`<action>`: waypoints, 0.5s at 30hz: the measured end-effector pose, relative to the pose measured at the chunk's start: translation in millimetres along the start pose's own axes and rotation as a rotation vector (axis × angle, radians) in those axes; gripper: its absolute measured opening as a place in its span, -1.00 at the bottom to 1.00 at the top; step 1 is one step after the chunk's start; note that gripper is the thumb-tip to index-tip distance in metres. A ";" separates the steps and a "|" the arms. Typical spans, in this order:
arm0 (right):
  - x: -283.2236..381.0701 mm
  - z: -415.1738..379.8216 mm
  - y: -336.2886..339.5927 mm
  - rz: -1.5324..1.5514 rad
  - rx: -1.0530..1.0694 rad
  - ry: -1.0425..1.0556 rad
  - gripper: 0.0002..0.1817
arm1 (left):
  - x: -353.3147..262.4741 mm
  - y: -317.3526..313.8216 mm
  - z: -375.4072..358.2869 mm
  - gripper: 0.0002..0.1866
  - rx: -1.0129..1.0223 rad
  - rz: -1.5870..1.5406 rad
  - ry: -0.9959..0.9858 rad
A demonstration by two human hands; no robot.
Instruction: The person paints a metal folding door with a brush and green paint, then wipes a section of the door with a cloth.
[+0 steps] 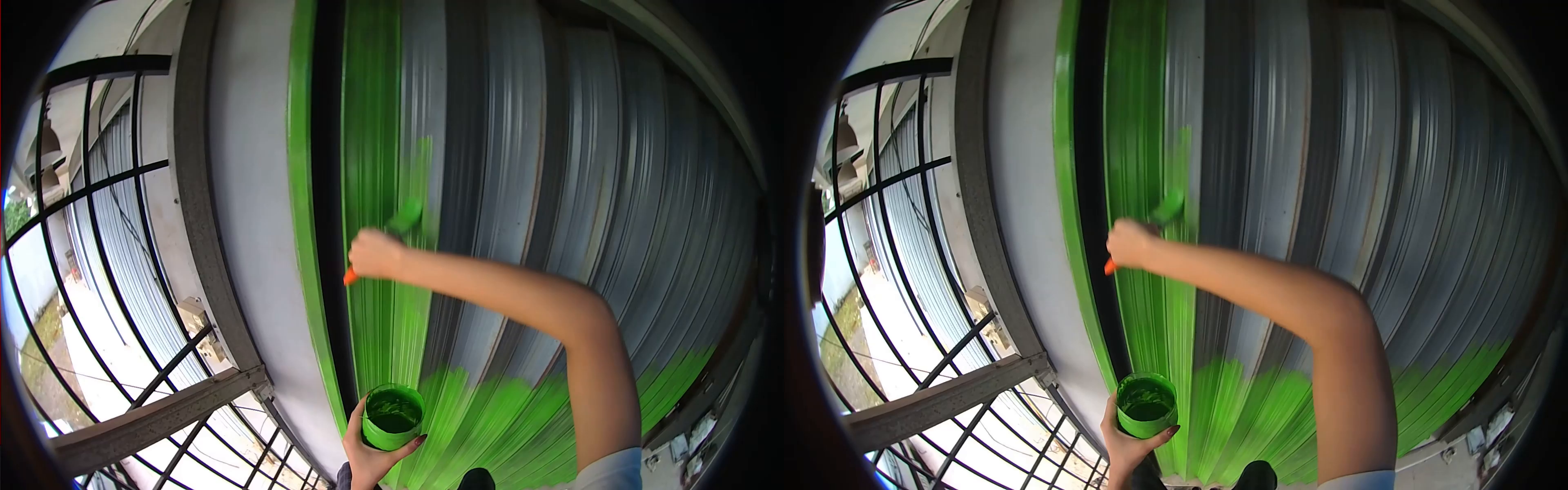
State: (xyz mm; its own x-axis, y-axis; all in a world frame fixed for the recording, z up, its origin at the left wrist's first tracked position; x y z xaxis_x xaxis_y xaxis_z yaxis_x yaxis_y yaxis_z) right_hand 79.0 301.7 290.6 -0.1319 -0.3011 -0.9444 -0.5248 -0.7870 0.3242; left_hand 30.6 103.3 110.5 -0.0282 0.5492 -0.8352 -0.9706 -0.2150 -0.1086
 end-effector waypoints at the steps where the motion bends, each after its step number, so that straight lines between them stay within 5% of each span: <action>1: 19.3 1.9 -4.9 0.098 -0.060 -0.017 -0.91 | 2.1 1.8 1.3 -0.17 -0.014 -0.003 -0.024; 7: 43.0 -1.3 1.2 0.485 -0.069 -0.060 -0.97 | 4.1 9.2 -1.3 -0.12 -0.025 0.012 -0.032; 11: -44.2 -14.8 33.7 0.452 0.101 -0.242 -0.89 | -0.2 5.2 -2.5 -0.09 0.000 0.004 -0.013; 15: -133.3 -31.8 87.2 0.222 -0.021 -0.441 -0.92 | 7.7 3.5 -3.5 -0.07 0.033 0.012 0.011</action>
State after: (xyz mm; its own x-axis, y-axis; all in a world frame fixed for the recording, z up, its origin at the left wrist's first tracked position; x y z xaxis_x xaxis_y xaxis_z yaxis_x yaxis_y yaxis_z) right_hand 77.6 256.1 446.6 -0.5843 -0.2098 -0.7840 -0.4276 -0.7415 0.5171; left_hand 27.8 104.0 101.8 -0.0370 0.5379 -0.8422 -0.9775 -0.1945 -0.0813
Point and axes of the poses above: each hand's wrist, its own z-axis towards the middle knuckle, its own y-axis out of the back of the hand, x = y × z, the point moved 6 cm from there along z, towards the middle knuckle, and after that the axes turned 7 degrees about -x, right-handed, at the moved point
